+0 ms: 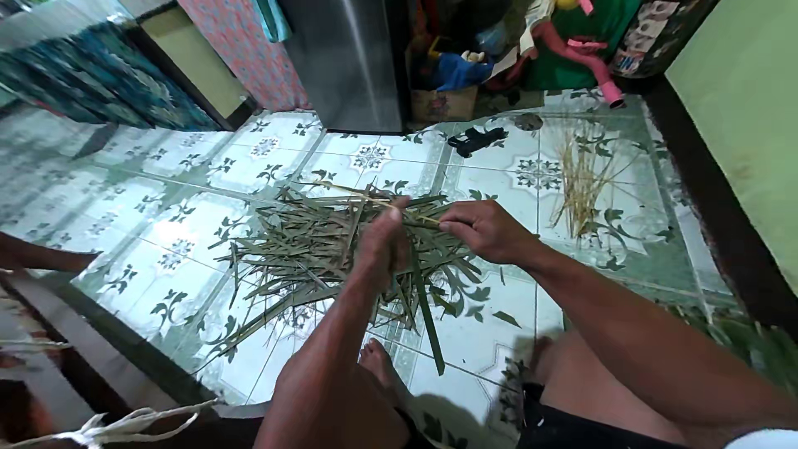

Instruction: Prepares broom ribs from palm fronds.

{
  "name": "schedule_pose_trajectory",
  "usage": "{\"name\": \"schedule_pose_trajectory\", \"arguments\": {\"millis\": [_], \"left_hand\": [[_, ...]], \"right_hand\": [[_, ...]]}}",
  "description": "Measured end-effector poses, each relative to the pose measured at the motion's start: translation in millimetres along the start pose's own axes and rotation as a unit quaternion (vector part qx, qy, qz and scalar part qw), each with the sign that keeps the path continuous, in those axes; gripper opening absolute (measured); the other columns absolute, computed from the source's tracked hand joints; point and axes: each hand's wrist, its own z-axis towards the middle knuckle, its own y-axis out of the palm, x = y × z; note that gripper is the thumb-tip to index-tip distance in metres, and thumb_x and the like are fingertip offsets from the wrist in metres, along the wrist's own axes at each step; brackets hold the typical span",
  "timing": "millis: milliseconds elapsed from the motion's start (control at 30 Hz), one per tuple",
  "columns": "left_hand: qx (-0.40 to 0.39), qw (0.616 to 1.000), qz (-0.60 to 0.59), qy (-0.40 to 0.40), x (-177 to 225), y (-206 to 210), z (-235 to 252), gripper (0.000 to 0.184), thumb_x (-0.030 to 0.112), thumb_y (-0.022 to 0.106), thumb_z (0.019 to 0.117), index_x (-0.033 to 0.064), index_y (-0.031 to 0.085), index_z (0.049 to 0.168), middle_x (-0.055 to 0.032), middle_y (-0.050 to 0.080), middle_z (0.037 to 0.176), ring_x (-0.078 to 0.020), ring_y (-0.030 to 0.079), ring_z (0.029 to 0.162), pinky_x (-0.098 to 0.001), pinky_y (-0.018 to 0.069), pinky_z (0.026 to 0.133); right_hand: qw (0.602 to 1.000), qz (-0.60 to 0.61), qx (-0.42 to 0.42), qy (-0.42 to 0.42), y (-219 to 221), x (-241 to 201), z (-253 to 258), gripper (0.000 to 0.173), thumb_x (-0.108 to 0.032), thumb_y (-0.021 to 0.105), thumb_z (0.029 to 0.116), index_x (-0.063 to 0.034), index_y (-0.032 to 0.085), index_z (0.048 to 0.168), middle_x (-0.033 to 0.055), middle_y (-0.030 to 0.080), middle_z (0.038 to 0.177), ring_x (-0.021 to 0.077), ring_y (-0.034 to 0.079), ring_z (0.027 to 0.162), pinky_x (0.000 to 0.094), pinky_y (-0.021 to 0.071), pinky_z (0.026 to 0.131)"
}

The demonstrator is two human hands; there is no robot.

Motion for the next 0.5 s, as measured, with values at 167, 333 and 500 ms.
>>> {"name": "schedule_pose_trajectory", "arguments": {"millis": [167,333,500], "left_hand": [[0.048,0.997,-0.015,0.066,27,-24,3,0.040,0.046,0.044,0.1065,0.0238,0.057,0.137,0.0120,0.045,0.056,0.0011,0.041,0.041,-0.0159,0.0404,0.041],[0.045,0.998,-0.003,0.051,19,-12,-1,0.045,0.049,0.049,0.1039,0.0251,0.052,0.142,0.0094,0.046,0.054,-0.0023,0.045,0.041,-0.0195,0.0440,0.042],[-0.020,0.998,0.066,0.004,4,13,-5,0.041,0.029,0.049,0.1055,0.0103,0.058,0.141,0.0059,0.053,0.058,-0.0025,0.048,0.045,-0.0190,0.0440,0.044]], "right_hand": [[1.000,0.008,0.006,-0.007,-3,-2,-2,0.019,-0.014,0.058,0.1001,-0.0061,0.073,0.091,-0.0005,0.065,0.082,0.0029,0.059,0.072,0.0211,0.0509,0.067],[0.996,0.051,-0.036,0.059,-4,-4,-2,0.024,-0.018,0.054,0.1041,-0.0057,0.073,0.097,-0.0017,0.064,0.078,0.0011,0.055,0.065,0.0205,0.0482,0.063],[0.969,0.177,-0.104,0.141,-8,-15,1,0.025,-0.017,0.049,0.1068,-0.0056,0.069,0.096,-0.0049,0.057,0.068,0.0001,0.045,0.050,0.0170,0.0401,0.047]]}}
